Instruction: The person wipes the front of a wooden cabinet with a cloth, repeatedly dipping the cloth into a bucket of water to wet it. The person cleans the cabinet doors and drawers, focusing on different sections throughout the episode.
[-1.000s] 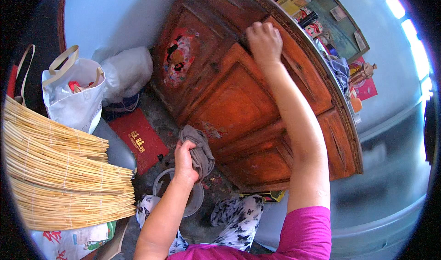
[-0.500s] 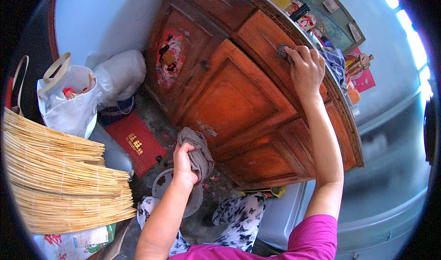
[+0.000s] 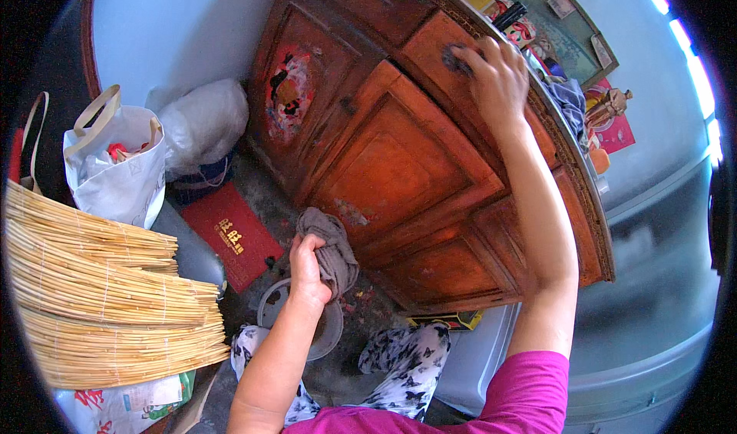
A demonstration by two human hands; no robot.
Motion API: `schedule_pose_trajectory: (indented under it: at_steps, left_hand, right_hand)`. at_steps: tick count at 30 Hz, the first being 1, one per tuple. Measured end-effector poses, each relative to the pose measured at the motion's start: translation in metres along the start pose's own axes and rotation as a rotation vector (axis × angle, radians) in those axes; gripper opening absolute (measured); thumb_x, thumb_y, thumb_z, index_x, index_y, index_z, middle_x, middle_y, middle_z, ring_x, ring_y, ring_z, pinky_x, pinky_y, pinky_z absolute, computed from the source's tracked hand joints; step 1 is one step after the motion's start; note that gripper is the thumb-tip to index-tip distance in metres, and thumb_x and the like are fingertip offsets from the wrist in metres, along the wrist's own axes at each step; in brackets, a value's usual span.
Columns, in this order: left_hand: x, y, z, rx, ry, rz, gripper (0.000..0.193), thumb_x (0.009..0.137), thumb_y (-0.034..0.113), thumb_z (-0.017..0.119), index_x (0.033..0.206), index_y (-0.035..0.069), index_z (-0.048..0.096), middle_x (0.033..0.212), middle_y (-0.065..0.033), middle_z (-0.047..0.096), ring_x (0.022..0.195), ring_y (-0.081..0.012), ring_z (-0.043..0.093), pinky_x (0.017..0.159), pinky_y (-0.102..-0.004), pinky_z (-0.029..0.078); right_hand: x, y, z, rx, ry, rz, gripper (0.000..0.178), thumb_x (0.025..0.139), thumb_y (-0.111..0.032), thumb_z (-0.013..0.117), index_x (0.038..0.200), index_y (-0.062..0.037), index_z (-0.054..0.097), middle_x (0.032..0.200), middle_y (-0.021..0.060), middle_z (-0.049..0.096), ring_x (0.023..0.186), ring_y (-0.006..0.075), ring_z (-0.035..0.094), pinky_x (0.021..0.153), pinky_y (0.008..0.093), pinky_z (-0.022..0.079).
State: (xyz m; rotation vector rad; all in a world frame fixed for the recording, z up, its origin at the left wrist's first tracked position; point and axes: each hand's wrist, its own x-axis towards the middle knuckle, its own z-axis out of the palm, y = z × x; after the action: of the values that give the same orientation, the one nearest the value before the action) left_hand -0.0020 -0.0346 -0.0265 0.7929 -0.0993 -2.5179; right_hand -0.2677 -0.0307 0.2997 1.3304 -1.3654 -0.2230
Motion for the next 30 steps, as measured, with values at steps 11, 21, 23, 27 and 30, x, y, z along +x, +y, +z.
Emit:
schedule_pose_trajectory:
  at_steps: [11,21,23,27,30]
  left_hand:
    - [-0.010,0.003,0.007,-0.016,0.002,-0.060,0.037,0.082,0.010,0.054,0.119,0.009,0.061,0.107,-0.0081,0.068,0.098,-0.0275,0.068,0.091,-0.0423,0.057]
    - [0.001,0.004,-0.003,-0.061,-0.001,-0.095,0.035,0.082,0.005,0.054,0.115,0.010,0.061,0.104,-0.0065,0.065,0.093,-0.0255,0.067,0.085,-0.0408,0.057]
    - [0.002,0.003,-0.007,-0.037,-0.015,-0.068,0.029,0.083,0.012,0.056,0.110,0.008,0.064,0.103,-0.0092,0.069,0.093,-0.0289,0.068,0.087,-0.0454,0.058]
    - [-0.009,0.003,0.002,-0.010,-0.027,-0.023,0.027,0.083,0.014,0.055,0.109,0.009,0.064,0.102,-0.0102,0.070,0.091,-0.0304,0.070,0.086,-0.0471,0.059]
    - [-0.008,0.000,0.004,-0.007,-0.017,-0.039,0.026,0.082,0.013,0.056,0.108,0.012,0.062,0.099,-0.0087,0.069,0.092,-0.0302,0.069,0.087,-0.0472,0.058]
  right_hand:
    - [0.015,0.013,0.000,-0.073,-0.066,0.072,0.028,0.082,-0.015,0.076,0.107,-0.0282,0.078,0.111,-0.0018,0.066,0.112,0.0250,0.060,0.093,0.0435,0.044]
    - [-0.005,0.014,-0.019,0.041,-0.137,0.062,0.039,0.076,-0.003,0.075,0.108,-0.0252,0.079,0.115,0.0003,0.064,0.115,0.0270,0.059,0.096,0.0429,0.044]
    - [-0.025,0.018,-0.043,0.081,-0.172,0.086,0.038,0.076,-0.005,0.076,0.108,-0.0251,0.079,0.111,0.0003,0.065,0.112,0.0266,0.060,0.095,0.0431,0.044]
    - [-0.026,0.017,-0.044,0.003,-0.202,0.120,0.036,0.077,-0.008,0.073,0.106,-0.0299,0.079,0.111,0.0000,0.066,0.109,0.0235,0.062,0.092,0.0405,0.044]
    - [0.006,0.015,-0.017,-0.019,-0.114,0.111,0.032,0.080,-0.012,0.076,0.107,-0.0299,0.078,0.109,-0.0008,0.067,0.110,0.0236,0.062,0.092,0.0410,0.044]
